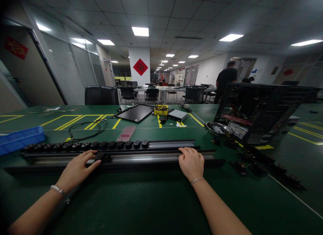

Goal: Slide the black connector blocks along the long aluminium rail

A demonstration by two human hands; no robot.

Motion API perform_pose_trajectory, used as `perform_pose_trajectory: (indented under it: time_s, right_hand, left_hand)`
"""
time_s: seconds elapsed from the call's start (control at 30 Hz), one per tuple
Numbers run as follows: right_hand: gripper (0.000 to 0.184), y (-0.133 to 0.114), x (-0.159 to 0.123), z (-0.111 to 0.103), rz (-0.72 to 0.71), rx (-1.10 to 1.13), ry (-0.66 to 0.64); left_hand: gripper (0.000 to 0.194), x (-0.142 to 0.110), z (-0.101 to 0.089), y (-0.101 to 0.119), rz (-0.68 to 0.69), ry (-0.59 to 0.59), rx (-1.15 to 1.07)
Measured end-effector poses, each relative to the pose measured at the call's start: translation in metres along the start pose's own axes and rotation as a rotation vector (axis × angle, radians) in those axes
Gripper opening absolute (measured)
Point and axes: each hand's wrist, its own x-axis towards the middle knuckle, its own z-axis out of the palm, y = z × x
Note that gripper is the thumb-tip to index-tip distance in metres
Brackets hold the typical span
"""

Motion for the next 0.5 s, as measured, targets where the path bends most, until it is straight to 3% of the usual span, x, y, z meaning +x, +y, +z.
perform_pose_trajectory:
  time_s: [0.5]
  right_hand:
    - [0.036,0.0025,0.0000,0.0035,-0.012,0.019,0.031]
  left_hand:
    - [0.036,-0.0005,-0.0027,0.0021,-0.004,-0.021,0.007]
